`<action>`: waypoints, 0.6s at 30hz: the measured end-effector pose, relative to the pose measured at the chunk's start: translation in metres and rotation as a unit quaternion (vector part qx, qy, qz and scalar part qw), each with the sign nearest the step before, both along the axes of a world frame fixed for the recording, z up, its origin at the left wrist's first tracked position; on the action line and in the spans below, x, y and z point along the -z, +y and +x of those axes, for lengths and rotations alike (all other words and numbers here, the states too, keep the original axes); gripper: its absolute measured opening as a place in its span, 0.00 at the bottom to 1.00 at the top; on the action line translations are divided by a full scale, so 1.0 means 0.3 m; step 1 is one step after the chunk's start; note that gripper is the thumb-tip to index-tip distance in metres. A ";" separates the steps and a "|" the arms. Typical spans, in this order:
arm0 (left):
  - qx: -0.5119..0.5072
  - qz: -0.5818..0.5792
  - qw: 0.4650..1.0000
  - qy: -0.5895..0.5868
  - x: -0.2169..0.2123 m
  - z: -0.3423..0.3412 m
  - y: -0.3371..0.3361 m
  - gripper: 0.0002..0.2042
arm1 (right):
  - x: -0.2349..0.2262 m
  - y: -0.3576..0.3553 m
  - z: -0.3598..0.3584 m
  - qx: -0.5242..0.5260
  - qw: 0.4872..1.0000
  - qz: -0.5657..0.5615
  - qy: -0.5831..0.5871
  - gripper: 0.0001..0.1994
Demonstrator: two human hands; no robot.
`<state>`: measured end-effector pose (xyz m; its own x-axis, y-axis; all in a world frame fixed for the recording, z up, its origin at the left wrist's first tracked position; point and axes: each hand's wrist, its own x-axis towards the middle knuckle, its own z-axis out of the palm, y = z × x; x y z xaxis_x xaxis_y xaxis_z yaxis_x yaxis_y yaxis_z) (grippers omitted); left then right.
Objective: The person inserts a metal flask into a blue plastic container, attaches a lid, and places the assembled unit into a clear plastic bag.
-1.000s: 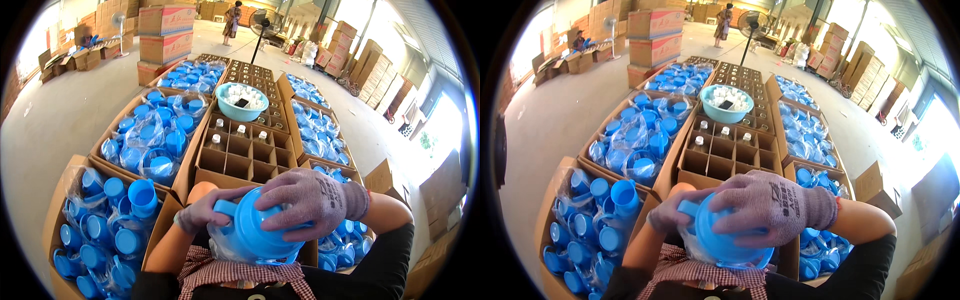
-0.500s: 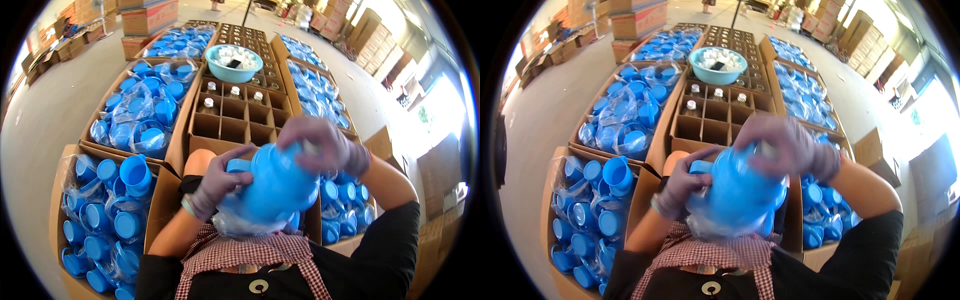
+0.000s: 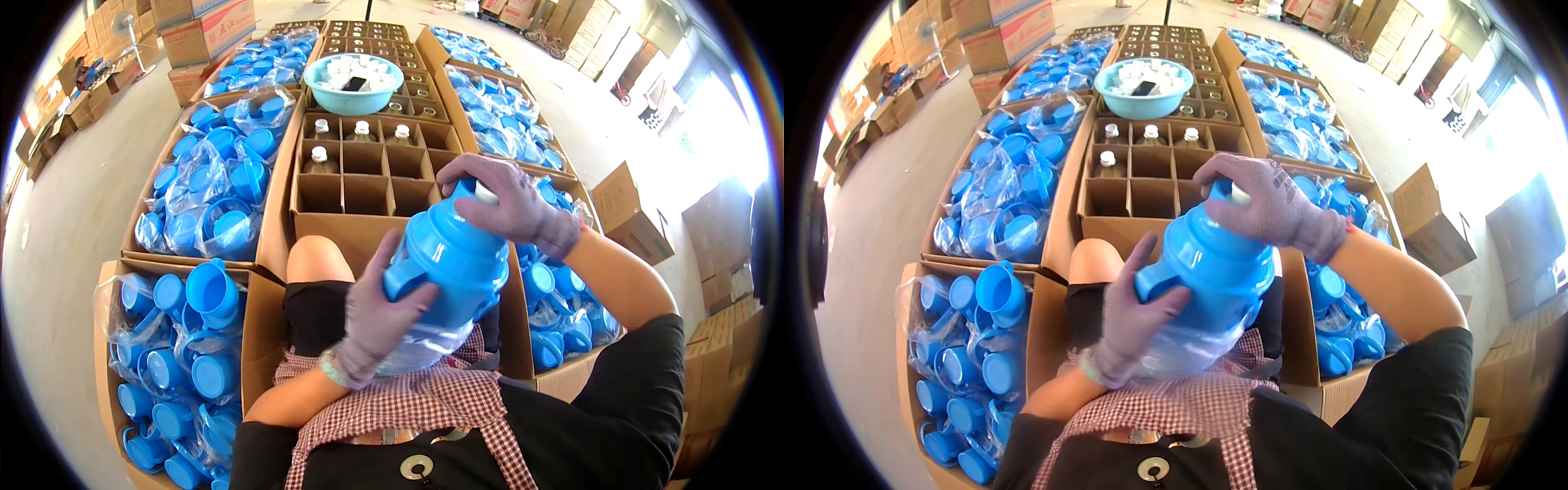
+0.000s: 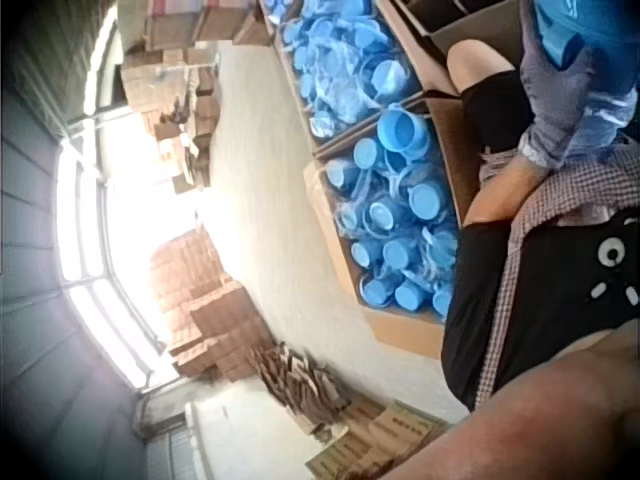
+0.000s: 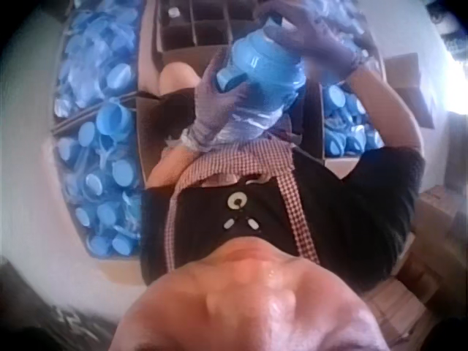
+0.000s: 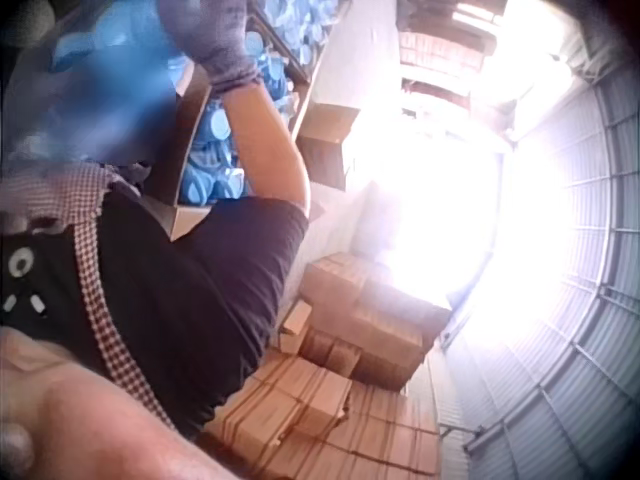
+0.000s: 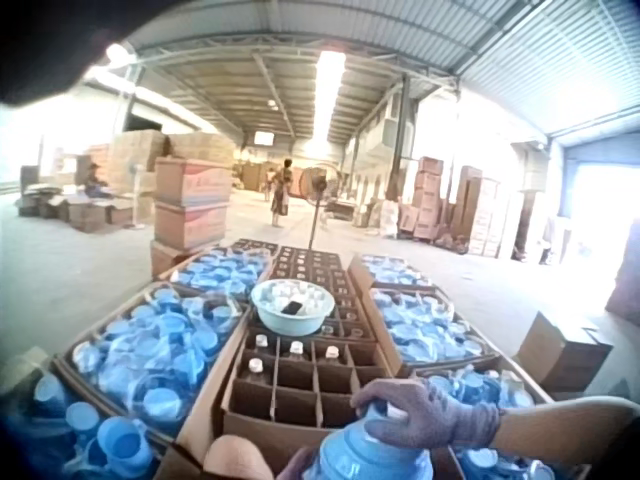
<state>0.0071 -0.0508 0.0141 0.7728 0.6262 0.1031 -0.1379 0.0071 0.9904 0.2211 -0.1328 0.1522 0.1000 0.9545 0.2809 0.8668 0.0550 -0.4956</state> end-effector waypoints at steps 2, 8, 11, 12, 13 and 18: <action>0.087 -0.075 0.992 -0.056 -0.028 -0.008 0.027 0.47 | 0.021 0.011 0.029 0.014 1.000 0.000 -0.021 0.22; 0.368 -0.178 0.902 -0.141 -0.043 -0.113 0.267 0.62 | -0.167 -0.062 -0.193 -0.243 0.969 0.040 -0.022 0.63; 0.299 -0.091 0.947 -0.072 -0.056 -0.115 0.243 0.62 | -0.103 -0.075 -0.169 -0.216 0.972 0.072 0.057 0.61; 0.230 -0.026 0.971 -0.057 -0.047 -0.123 0.203 0.61 | -0.070 -0.083 -0.158 -0.198 0.973 0.080 0.084 0.61; 0.186 0.002 0.982 -0.042 -0.035 -0.139 0.169 0.60 | -0.044 -0.084 -0.144 -0.182 0.974 0.089 0.106 0.60; 0.022 0.052 0.998 -0.030 -0.044 -0.136 0.051 0.59 | -0.035 -0.133 -0.090 -0.159 0.978 0.112 0.077 0.63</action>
<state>-0.0335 -0.0356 0.0272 0.7895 0.5757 0.2128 -0.1985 -0.0887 0.9761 0.1941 -0.1726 0.1626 -0.1333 0.8606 0.4916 0.7045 0.4311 -0.5637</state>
